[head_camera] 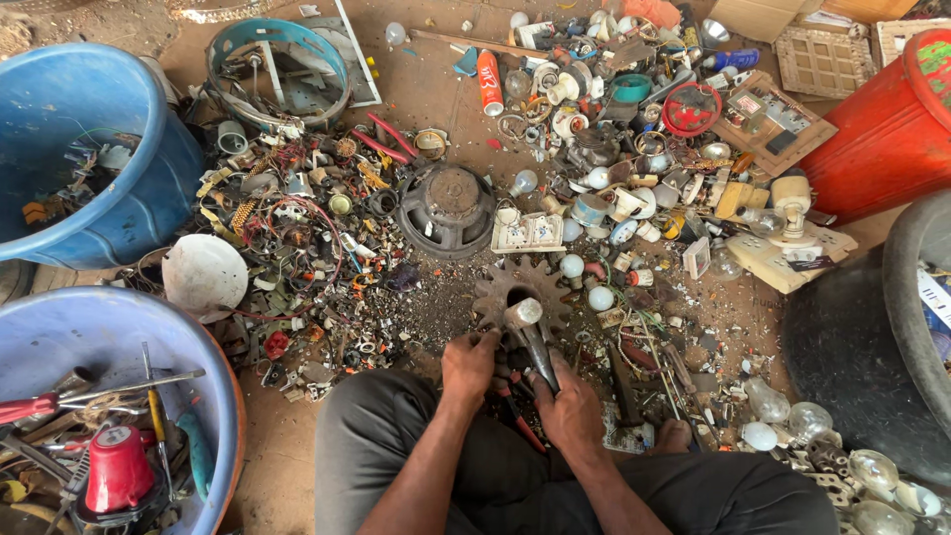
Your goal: The person sits on the floor and uses a hammer to repeatedly strike a metal gear-like object, attempting to break it apart or remove a central component. The person holds the object with one hand and strikes it with the other, occasionally adjusting its position.
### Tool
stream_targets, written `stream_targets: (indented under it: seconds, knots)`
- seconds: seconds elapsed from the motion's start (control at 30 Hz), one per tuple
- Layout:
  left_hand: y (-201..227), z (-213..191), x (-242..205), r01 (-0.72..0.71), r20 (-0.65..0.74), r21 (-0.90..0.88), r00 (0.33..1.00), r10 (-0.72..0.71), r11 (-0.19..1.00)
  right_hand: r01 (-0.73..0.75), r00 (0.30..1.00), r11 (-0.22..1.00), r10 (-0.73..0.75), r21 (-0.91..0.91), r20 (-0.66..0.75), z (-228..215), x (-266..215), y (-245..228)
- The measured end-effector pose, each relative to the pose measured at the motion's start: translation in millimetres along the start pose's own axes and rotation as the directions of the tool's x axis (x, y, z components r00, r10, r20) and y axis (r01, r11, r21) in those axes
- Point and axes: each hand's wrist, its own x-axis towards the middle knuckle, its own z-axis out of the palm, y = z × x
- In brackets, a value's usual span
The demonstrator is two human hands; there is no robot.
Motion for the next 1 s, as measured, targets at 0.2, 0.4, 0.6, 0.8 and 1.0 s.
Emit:
stream_targets:
  seconds: [0.2,0.4,0.6,0.8,1.0]
  knots:
    - [-18.9,-6.1,10.5,-0.161,0.065,0.031,0.985,0.158,0.987,-0.268,0.958,0.959,0.254,0.096,0.136,-5.2,2.0,-8.7]
    - [-25.6,5.6,12.0,-0.409,-0.041,0.554,0.856,0.515,0.725,0.104,0.987,0.976,-0.077,0.192,-0.143,-6.4,-4.4,-1.6]
    - [-14.5,6.3,1.6,-0.335,-0.031,0.572,0.904,0.427,0.749,0.232,0.965,0.972,-0.233,-0.022,-0.122,-3.3,0.9,-1.6]
    - [-16.1,6.6,2.2,-0.351,-0.039,0.573,0.891,0.453,0.740,-0.277,0.918,0.940,0.320,-0.198,0.233,-23.6,4.9,-33.3]
    - [-34.9,10.2,12.3,-0.429,-0.004,0.620,0.835,0.550,0.656,0.522,0.776,0.851,-0.448,0.054,-0.444,-61.0,-10.0,-53.7]
